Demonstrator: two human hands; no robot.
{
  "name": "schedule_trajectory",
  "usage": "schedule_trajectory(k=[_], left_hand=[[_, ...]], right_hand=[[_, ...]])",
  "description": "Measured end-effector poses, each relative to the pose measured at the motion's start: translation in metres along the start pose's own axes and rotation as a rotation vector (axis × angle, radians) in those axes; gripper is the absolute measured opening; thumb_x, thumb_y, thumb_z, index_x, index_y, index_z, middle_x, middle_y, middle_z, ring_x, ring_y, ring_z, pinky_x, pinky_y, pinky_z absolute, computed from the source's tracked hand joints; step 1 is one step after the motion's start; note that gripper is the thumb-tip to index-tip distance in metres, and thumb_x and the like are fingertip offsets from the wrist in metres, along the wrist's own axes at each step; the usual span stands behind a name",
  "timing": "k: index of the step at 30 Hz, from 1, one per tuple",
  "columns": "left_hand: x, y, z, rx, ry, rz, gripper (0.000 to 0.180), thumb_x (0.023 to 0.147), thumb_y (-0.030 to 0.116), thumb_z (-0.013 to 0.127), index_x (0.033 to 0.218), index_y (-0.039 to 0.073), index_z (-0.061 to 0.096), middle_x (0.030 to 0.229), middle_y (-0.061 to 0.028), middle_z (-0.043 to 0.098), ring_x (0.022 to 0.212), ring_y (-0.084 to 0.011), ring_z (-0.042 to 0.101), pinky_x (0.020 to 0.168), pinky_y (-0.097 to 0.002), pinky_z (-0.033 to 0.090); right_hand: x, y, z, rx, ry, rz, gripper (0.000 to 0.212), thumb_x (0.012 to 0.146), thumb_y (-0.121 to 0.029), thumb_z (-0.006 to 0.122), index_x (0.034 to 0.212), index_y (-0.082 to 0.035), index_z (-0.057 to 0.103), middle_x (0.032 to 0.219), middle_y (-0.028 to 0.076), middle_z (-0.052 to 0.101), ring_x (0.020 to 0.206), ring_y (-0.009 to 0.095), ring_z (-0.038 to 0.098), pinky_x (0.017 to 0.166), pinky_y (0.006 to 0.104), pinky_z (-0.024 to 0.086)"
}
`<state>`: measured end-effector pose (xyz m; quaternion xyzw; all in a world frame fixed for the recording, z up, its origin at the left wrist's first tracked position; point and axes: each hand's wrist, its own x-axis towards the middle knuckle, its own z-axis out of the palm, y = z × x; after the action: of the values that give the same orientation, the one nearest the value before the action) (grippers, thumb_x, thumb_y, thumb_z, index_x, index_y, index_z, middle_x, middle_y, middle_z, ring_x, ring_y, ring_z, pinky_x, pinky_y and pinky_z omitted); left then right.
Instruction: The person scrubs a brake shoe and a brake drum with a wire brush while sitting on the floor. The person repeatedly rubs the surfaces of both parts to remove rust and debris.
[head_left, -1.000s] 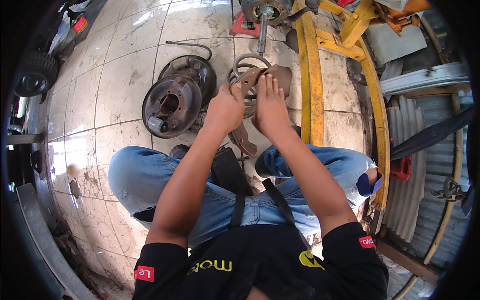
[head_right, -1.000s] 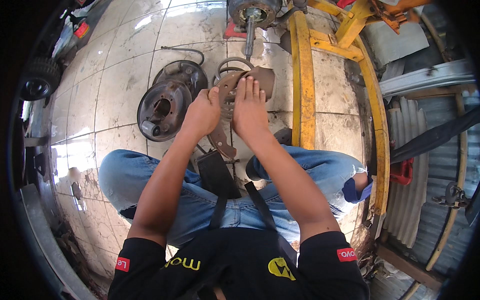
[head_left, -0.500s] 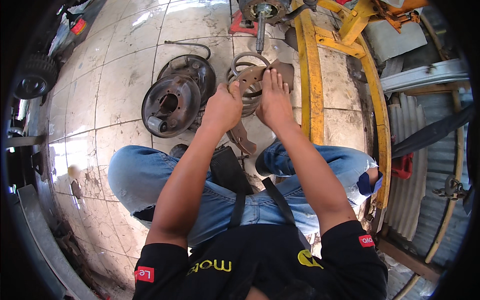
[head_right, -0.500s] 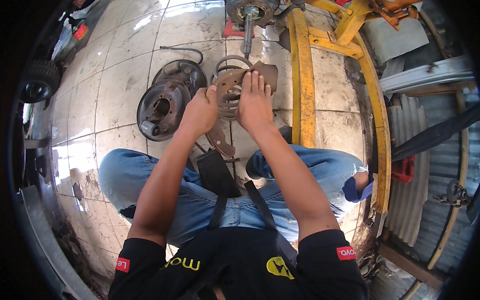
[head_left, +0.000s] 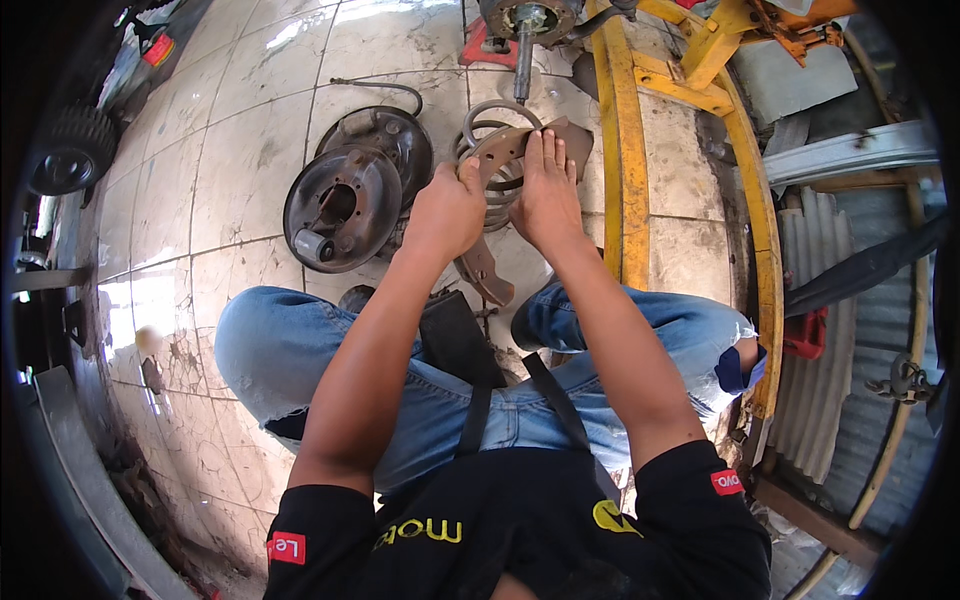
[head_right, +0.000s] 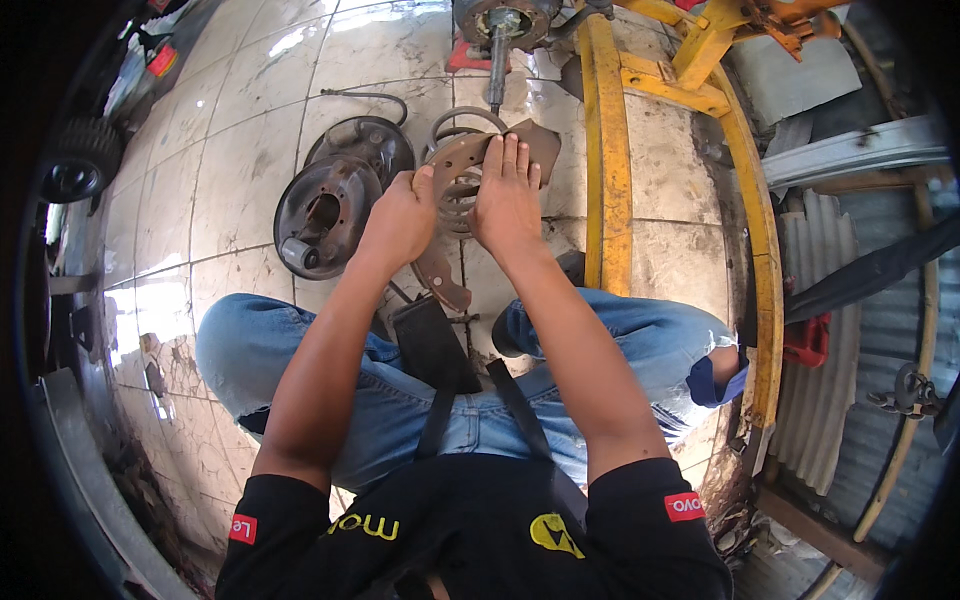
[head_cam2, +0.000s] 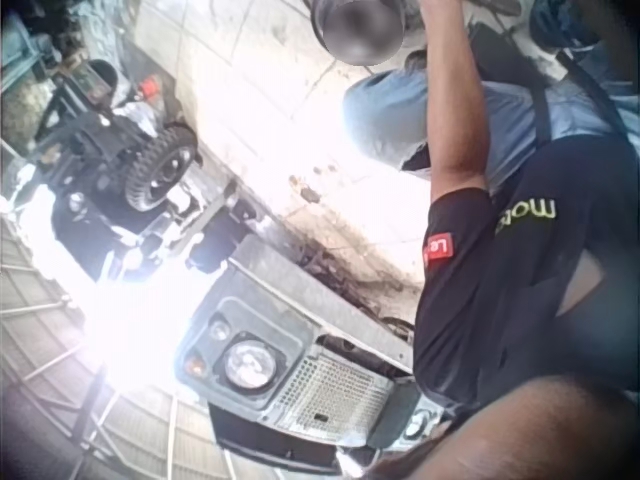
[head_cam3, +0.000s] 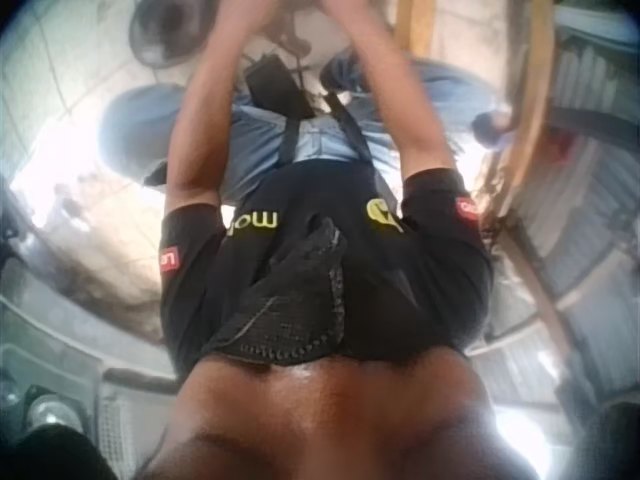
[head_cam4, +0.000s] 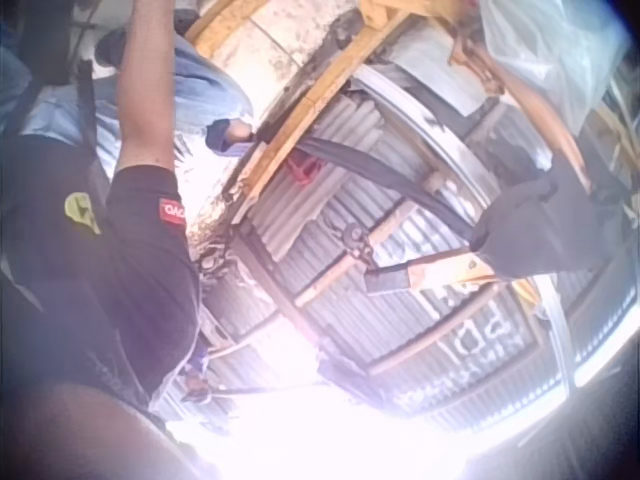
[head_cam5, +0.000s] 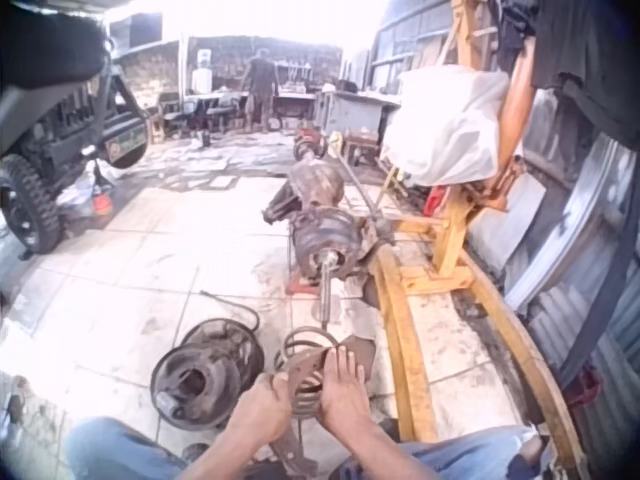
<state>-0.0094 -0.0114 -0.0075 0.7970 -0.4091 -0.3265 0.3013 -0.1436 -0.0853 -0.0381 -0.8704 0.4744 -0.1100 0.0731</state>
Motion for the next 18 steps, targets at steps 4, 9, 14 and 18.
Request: schedule_trajectory(k=[4,9,14,18], left_hand=[[-0.002,-0.002,-0.003,0.009,0.004,0.001,0.057,0.102,0.042,0.032,0.116,-0.009,0.053,0.102,-0.0367,0.062,0.102,-0.051,0.059,0.091,-0.0527,0.047],[-0.001,-0.001,0.0,-0.004,0.007,0.002,0.057,0.102,0.042,0.032,0.116,-0.008,0.053,0.103,-0.0369,0.062,0.102,-0.0511,0.059,0.091,-0.053,0.046],[-0.001,-0.007,0.002,-0.019,-0.002,0.03,0.057,0.102,0.043,0.031,0.12,-0.007,0.052,0.104,-0.0354,0.062,0.103,-0.0507,0.059,0.092,-0.0526,0.046],[-0.001,-0.01,0.005,-0.083,0.016,0.034,0.058,0.102,0.045,0.031,0.124,-0.005,0.052,0.108,-0.0338,0.062,0.106,-0.0499,0.058,0.093,-0.0513,0.044]], right_hand=[[-0.022,-0.016,0.009,0.049,-0.027,-0.037,0.077,0.075,0.003,0.056,0.145,0.01,0.024,0.151,0.032,0.027,0.142,0.044,0.027,0.114,0.0536,0.027],[-0.001,-0.001,0.008,0.066,0.015,-0.017,0.075,0.078,0.002,0.054,0.146,0.007,0.025,0.152,0.03,0.028,0.143,0.043,0.026,0.115,0.052,0.027],[0.01,0.024,0.005,0.321,0.133,0.037,0.062,0.082,-0.001,0.053,0.142,0.001,0.04,0.137,0.029,0.049,0.129,0.039,0.048,0.107,0.0419,0.041],[0.022,0.033,-0.043,0.505,0.151,0.378,0.051,0.083,-0.004,0.05,0.134,0.001,0.051,0.112,0.027,0.065,0.107,0.04,0.063,0.094,0.0406,0.05]])
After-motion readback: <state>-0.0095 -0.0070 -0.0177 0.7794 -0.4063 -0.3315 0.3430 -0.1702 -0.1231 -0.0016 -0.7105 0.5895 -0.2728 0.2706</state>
